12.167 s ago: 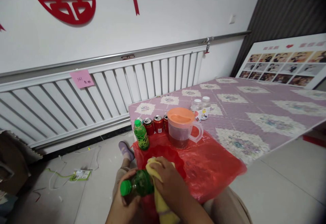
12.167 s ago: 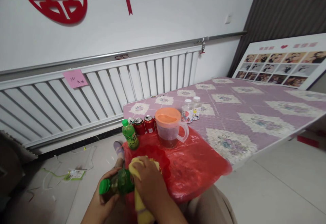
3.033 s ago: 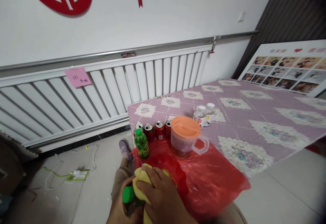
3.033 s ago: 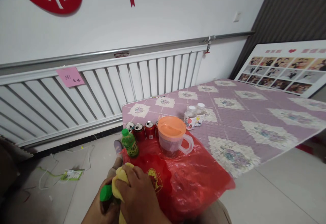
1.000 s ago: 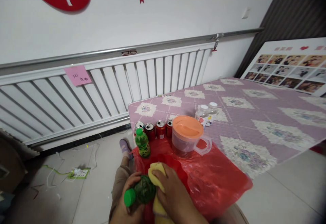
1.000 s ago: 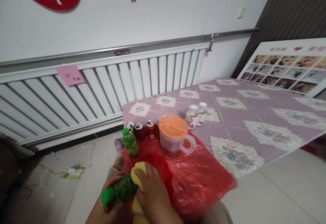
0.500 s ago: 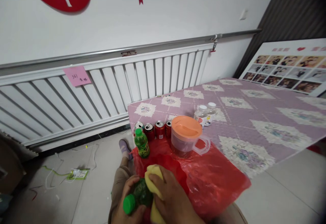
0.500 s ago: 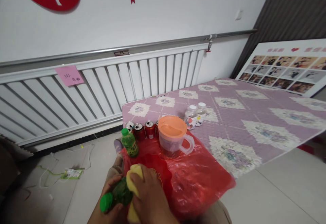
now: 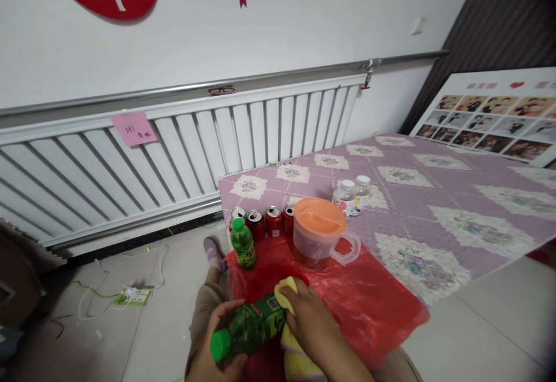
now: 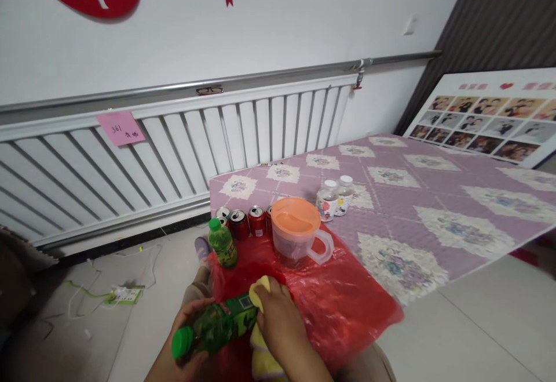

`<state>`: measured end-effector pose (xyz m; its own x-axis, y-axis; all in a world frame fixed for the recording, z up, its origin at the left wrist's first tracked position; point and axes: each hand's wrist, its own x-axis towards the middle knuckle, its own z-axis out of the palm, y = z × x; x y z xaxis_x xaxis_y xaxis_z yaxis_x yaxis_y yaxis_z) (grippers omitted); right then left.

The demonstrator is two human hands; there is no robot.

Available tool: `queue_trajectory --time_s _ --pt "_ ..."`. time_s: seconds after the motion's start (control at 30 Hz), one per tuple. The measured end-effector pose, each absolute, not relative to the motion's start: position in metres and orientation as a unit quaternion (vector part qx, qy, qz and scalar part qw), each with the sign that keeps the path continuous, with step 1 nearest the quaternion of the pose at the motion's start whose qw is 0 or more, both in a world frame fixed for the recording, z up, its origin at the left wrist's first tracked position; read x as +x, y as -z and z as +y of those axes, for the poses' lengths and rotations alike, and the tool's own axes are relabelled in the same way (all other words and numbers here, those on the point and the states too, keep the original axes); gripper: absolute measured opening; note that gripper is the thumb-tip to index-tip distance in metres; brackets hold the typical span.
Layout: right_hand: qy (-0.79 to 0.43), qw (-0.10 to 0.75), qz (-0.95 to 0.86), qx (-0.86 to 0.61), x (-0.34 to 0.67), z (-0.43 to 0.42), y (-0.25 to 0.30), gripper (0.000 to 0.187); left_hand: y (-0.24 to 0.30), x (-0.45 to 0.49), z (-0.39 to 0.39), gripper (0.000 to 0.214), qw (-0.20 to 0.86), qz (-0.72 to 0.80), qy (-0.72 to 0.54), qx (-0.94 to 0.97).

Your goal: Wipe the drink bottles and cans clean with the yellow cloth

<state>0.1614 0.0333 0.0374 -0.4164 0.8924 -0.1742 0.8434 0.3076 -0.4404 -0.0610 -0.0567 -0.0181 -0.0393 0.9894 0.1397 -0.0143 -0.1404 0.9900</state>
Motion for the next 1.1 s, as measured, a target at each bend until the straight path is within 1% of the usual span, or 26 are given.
queue_trajectory --time_s 0.1,0.2,0.27,0.37,0.47,0.53,0.63,0.73,0.83,0.97,1.03,1.1 --pt "-0.229 0.043 -0.805 -0.545 0.161 0.032 -0.041 0.060 0.021 -0.061 -0.057 0.062 0.446 0.469 -0.553 0.524" --pt "-0.237 0.061 -0.823 -0.512 0.152 0.020 -0.049 0.062 0.019 -0.061 -0.058 0.060 0.446 0.482 -0.558 0.508" --pt "-0.243 0.099 -0.847 -0.462 0.142 0.010 -0.055 0.063 0.012 -0.059 -0.058 0.062 0.460 0.483 -0.561 0.491" --pt "-0.236 0.173 -0.890 -0.349 0.129 -0.002 -0.062 0.055 -0.004 -0.056 -0.058 0.068 0.467 0.496 -0.557 0.475" --pt "-0.230 0.199 -0.908 -0.287 0.123 -0.006 -0.063 0.050 -0.011 -0.055 -0.057 0.065 0.460 0.527 -0.534 0.474" --pt "-0.245 0.183 -0.896 -0.322 0.126 -0.002 -0.060 0.053 -0.005 -0.056 -0.057 0.062 0.445 0.530 -0.537 0.482" --pt "-0.266 0.118 -0.849 -0.441 0.139 0.011 -0.052 0.060 0.017 -0.063 -0.057 0.060 0.413 0.492 -0.599 0.479" --pt "-0.259 0.080 -0.810 -0.520 0.153 0.022 -0.040 0.061 0.034 -0.071 -0.059 0.060 0.437 0.491 -0.580 0.482" --pt "-0.246 0.092 -0.806 -0.531 0.160 0.025 -0.034 0.060 0.038 -0.071 -0.061 0.063 0.461 0.500 -0.550 0.483" --pt "-0.237 0.107 -0.832 -0.490 0.157 0.015 -0.043 0.064 0.028 -0.060 -0.061 0.067 0.461 0.521 -0.568 0.440" --pt "-0.230 0.134 -0.854 -0.447 0.154 0.008 -0.049 0.066 0.019 -0.052 -0.060 0.065 0.473 0.519 -0.571 0.424" --pt "-0.206 0.178 -0.877 -0.395 0.150 0.001 -0.053 0.066 0.007 -0.044 -0.058 0.063 0.483 0.522 -0.565 0.417"
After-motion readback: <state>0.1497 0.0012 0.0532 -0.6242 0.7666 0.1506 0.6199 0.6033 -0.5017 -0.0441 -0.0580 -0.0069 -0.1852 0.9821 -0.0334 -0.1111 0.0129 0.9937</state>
